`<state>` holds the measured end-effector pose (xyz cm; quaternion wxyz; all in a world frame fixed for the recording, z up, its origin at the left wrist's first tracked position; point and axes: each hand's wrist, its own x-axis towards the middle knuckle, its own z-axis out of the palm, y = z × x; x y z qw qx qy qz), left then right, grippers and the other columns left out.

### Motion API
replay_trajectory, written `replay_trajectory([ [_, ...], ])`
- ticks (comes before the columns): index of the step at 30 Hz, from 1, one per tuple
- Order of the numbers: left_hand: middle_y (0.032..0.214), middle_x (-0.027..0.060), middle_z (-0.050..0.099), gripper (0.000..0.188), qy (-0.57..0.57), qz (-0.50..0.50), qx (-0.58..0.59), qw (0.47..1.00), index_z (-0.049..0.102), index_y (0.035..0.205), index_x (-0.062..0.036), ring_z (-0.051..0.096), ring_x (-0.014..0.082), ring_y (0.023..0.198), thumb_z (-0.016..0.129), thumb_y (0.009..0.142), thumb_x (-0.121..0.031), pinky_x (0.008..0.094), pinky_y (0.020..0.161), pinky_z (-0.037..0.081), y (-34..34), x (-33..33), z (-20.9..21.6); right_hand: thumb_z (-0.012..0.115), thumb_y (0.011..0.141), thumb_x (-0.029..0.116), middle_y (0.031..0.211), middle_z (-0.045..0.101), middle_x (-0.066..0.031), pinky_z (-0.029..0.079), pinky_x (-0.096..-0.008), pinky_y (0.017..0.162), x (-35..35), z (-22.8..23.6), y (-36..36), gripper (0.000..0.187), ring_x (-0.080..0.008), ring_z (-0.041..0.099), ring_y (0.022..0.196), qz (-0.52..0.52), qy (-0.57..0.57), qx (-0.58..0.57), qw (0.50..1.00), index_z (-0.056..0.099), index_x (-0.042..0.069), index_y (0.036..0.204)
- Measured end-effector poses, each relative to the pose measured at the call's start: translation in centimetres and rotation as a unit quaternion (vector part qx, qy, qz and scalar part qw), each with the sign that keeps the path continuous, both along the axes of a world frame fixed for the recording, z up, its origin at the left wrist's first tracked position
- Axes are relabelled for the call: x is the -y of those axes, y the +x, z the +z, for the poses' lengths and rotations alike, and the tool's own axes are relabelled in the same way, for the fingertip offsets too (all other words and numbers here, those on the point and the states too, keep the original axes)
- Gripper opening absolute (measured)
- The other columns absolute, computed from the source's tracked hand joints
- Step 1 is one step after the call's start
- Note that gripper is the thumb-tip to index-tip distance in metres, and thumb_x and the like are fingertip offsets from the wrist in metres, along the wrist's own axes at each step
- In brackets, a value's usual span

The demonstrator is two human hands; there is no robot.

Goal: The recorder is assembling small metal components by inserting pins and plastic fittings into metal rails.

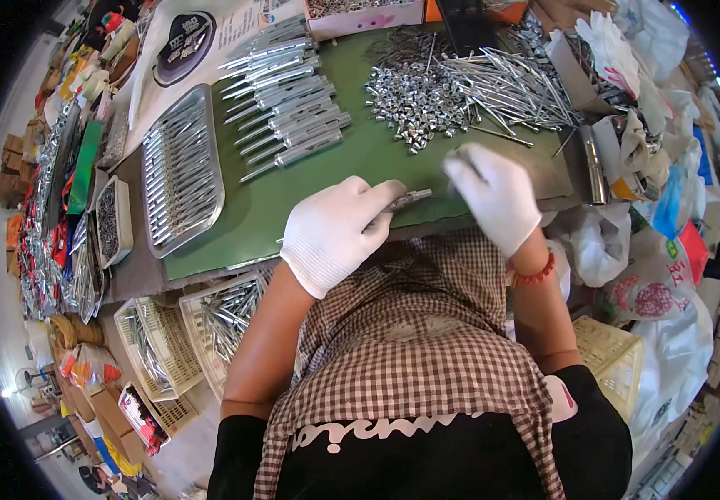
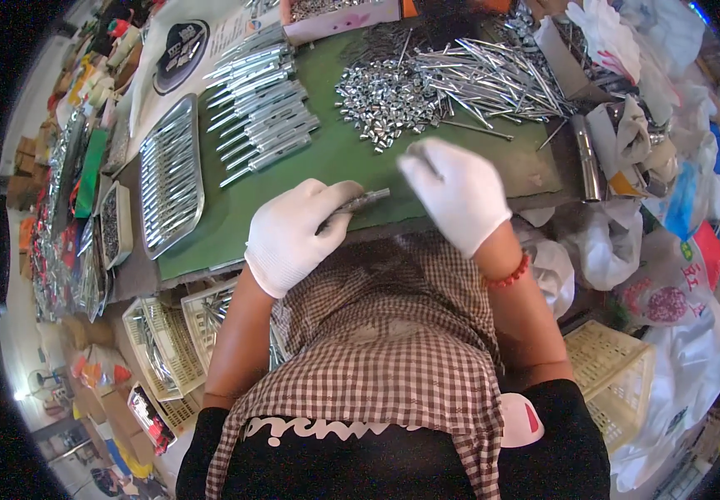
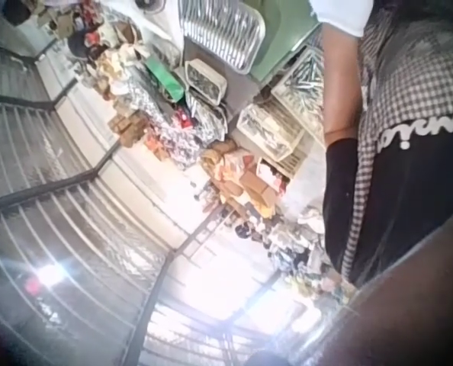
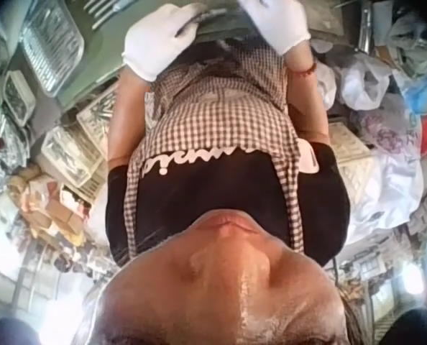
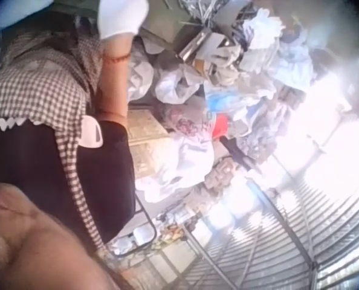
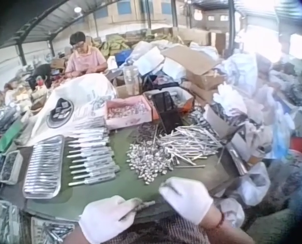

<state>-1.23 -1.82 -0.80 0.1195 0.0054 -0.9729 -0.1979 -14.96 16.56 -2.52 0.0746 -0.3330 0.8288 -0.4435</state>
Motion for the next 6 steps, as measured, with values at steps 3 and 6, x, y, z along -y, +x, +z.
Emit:
replay_trajectory([
  [3, 0.085, 0.0053, 0.062, 0.026, -0.052, 0.026, 0.047, 0.997, 0.069, 0.111, -0.0202, 0.065, 0.0270, 0.072, 0.062, 0.086, -0.017, 0.0364, 0.063, 0.052, 0.2, -0.8, -0.3, 0.059, 0.094, 0.026, 0.094, 0.068, -0.0135, 0.053, -0.0437, 0.076, 0.7, 0.2, -3.9, 0.020, -0.0352, 0.066, 0.087, -0.045, 0.099, -0.195, 0.975, 0.067, 0.009, 0.100],
  [6, 0.092, 0.0053, 0.063, 0.027, -0.078, 0.047, 0.082, 0.992, 0.068, 0.112, -0.0211, 0.065, 0.0280, 0.073, 0.065, 0.086, -0.021, 0.0376, 0.065, 0.054, -0.3, -1.5, -0.3, 0.059, 0.092, 0.027, 0.103, 0.066, -0.0123, 0.052, -0.0455, 0.081, 2.1, 0.0, -7.1, 0.022, -0.0353, 0.065, 0.093, -0.042, 0.157, -0.258, 0.952, 0.068, 0.012, 0.106],
])
